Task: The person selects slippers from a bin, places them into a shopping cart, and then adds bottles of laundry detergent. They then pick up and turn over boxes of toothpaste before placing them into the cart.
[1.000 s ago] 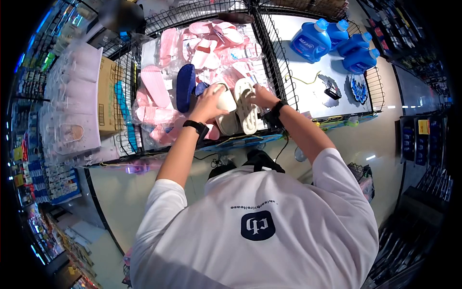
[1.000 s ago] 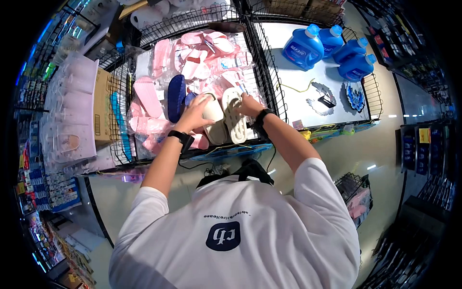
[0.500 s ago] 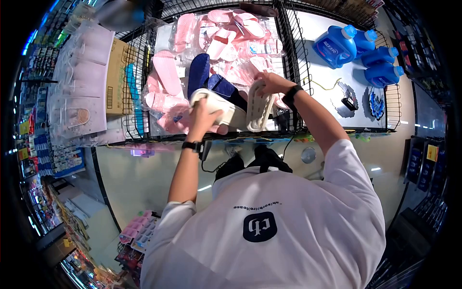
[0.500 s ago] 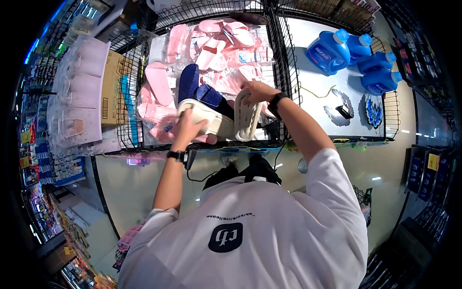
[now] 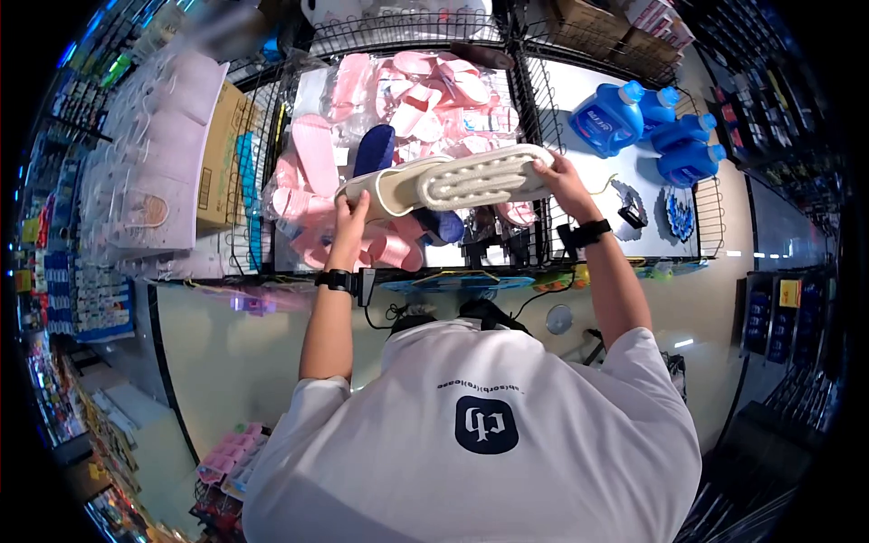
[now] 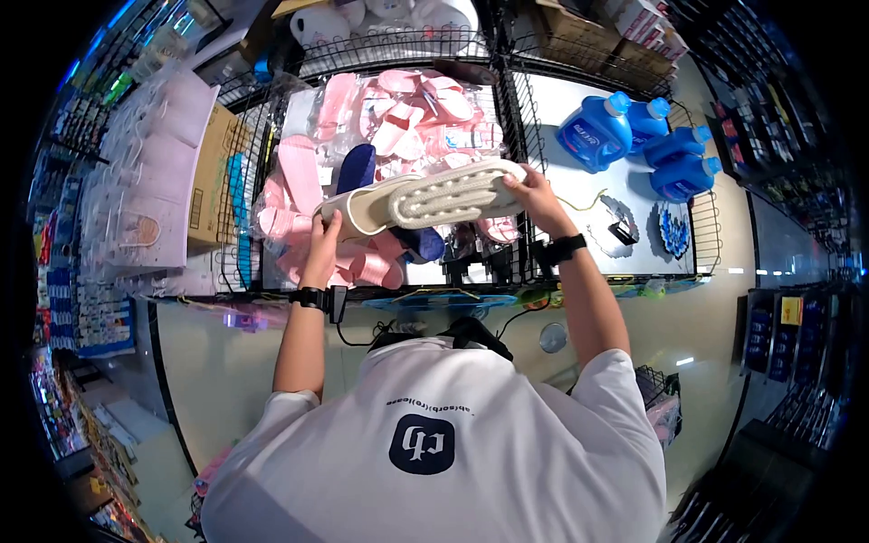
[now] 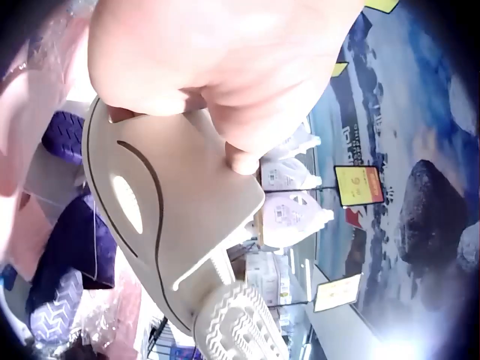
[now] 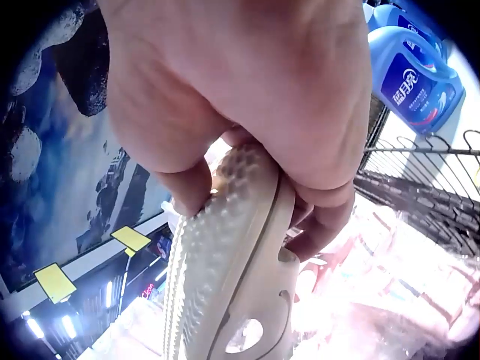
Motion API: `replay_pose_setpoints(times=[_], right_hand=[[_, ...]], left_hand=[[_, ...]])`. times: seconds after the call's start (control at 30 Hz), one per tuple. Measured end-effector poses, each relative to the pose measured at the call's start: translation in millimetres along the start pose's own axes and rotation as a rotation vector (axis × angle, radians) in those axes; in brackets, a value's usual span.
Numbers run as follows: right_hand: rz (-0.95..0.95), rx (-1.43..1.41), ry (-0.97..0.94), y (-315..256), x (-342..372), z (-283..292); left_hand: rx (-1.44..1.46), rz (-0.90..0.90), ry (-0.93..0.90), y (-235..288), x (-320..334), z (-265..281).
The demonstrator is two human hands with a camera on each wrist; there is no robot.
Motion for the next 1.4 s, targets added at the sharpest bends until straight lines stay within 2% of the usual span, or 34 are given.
replay_pose_setpoints(times=[0.07,0.1,0.13,0.2,0.27,0.33,0.4,0.5,0.57,0.6,0.67,0.7,0.73,0.8,0.83,0.87,0.93,0.97,1.0,1.07,1.1,1.13,1.27,1.33,1.4], right_hand=[[-0.016,-0.018,0.02,12,8,-17],[0.01,-0.099,0.029,13,16,-28],[0.076,-0.019,0.081,12,20,-34],[0.107,-0.02,0.065,2,30,-41],[0.121,0.022,0.039,-9,40,-44],[0.131,0.062,0.013,-20,54,-51],[0.058,0.071,-0.003,-25,68,-58],[0.122,0.139,0.038,-13,83,-60],[0.138,0.171,0.072,-9,97,-55],[0.125,0.141,0.088,-8,103,-49],[0.095,0.067,0.126,1,122,-31],[0.099,0.104,0.113,1,132,-22],[0.116,0.198,0.134,-1,145,-12],[0.148,0.089,0.168,4,167,-4],[0.149,0.106,0.246,3,178,-3],[0.245,0.214,0.251,8,186,4],[0.237,0.41,0.224,-2,213,5],[0.231,0.636,0.217,-12,227,7],[0.304,0.58,0.254,-2,237,13],[0.567,0.757,0.356,-11,265,18],[0.578,0.698,0.408,-7,276,27],[0.643,0.791,0.463,3,285,43],[0.611,0.781,0.605,21,345,107],[0.631,0.759,0.694,29,376,143],[0.677,0.677,0.775,31,407,180]], left_hand=[[0.099,0.071,-0.155,13,12,-23],[0.015,0.002,-0.137,16,12,-31],[-0.068,-0.067,-0.116,20,12,-38],[-0.002,-0.016,-0.122,23,14,-39],[-0.109,-0.15,-0.204,25,12,-40],[-0.104,-0.16,-0.221,28,13,-40],[-0.122,-0.243,-0.208,25,6,-40],[-0.11,-0.284,-0.2,17,9,-42],[-0.145,-0.384,-0.226,19,20,-40],[-0.139,-0.381,-0.246,26,24,-41],[0.173,-0.233,-0.349,35,35,-43],[0.214,-0.241,-0.432,41,37,-46],[0.213,-0.242,-0.456,46,43,-49],[0.19,-0.255,-0.486,56,57,-56],[0.217,-0.323,-0.53,54,59,-65],[0.206,-0.29,-0.544,52,62,-72],[0.061,-0.449,-0.594,46,77,-91],[0.018,-0.674,-0.571,41,86,-104],[-0.042,-0.737,-0.616,51,110,-116],[-0.144,-0.898,-0.713,74,160,-142],[-0.182,-0.993,-0.762,74,180,-156],[-0.15,-0.988,-0.786,80,208,-170],[-0.203,-0.885,-0.963,58,278,-233],[-0.276,-0.882,-1.063,56,321,-263],[-0.228,-0.928,-1.114,47,370,-297]])
Point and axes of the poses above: each hand's wrist, its own x-axis away from the middle knuckle, its own z-axis out of the back of the hand, y = z × x, the point moved 2 cm from there along -x, towards the middle knuckle, and after that the axes turned 15 degrees about y, right-handed, at the moved point
